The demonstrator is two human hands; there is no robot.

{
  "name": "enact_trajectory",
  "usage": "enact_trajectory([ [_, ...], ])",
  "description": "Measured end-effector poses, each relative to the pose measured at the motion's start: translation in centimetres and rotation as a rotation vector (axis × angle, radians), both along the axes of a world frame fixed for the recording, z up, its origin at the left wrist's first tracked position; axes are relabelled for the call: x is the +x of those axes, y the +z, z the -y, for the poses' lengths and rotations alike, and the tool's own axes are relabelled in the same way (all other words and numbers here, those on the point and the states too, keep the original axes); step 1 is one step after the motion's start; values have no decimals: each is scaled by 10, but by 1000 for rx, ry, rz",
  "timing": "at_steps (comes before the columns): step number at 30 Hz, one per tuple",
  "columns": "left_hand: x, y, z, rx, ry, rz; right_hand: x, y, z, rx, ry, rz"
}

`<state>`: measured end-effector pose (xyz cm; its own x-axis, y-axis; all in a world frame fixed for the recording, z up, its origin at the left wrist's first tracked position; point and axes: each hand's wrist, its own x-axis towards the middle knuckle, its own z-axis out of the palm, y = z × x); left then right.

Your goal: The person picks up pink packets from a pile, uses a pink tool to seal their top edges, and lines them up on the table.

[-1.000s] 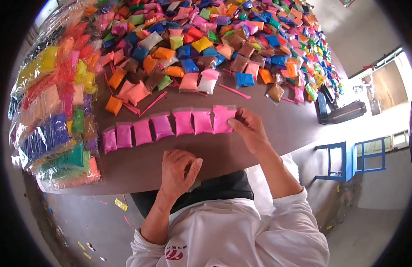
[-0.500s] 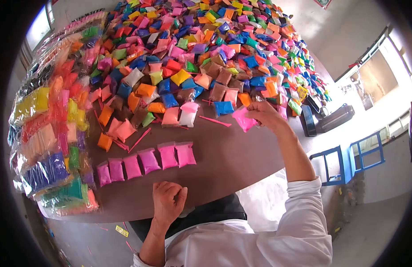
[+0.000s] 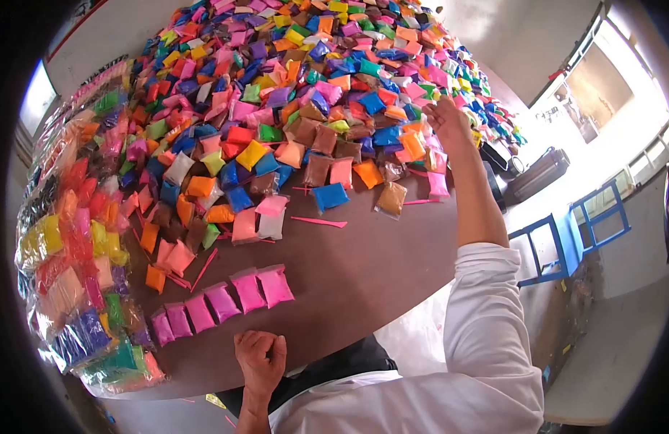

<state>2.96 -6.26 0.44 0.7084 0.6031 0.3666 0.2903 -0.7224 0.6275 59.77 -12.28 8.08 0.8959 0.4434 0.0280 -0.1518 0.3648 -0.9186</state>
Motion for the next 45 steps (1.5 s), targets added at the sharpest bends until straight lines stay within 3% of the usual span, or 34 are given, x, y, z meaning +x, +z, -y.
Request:
enact_trajectory([
  [5, 2, -1, 0, -7, 14, -34, -34, -28, -32, -208, 71, 129],
  [9, 6, 2, 0, -43, 42, -44, -50, -37, -80, -366, -29, 367],
  [12, 7, 2, 1, -38, 64, -72, -23, -43, -127, -583, -97, 768],
  [15, 8, 0, 1, -26, 71, -63, -20, -29, -173, -579, -157, 980],
  [18, 9, -3, 1, -4, 97, -42, -12, -32, -210, -648, -151, 1055],
  [23, 10, -1, 1, -16, 112, -76, -17, -47, -223, -1178, -81, 945],
  [27, 9, 0, 2, -20, 106, -79, -19, -44, -209, -1114, 51, 951],
  [30, 9, 1, 1, -16, 85, -51, -20, -47, -183, -773, 27, 965],
  [33, 7, 1, -2, -11, 52, -53, -68, -21, -128, -501, 353, 446],
  [36, 2, 0, -3, -29, 24, -51, -129, -21, -80, -267, 445, 328],
  [39, -1, -1, -2, -68, 8, -8, -184, -29, -36, -292, 544, 270],
  [42, -6, -1, -4, -143, -29, 24, -243, -63, -17, -56, 540, 537],
  [45, -13, -3, -5, -201, -71, 87, -307, -67, 2, -327, 442, 993],
])
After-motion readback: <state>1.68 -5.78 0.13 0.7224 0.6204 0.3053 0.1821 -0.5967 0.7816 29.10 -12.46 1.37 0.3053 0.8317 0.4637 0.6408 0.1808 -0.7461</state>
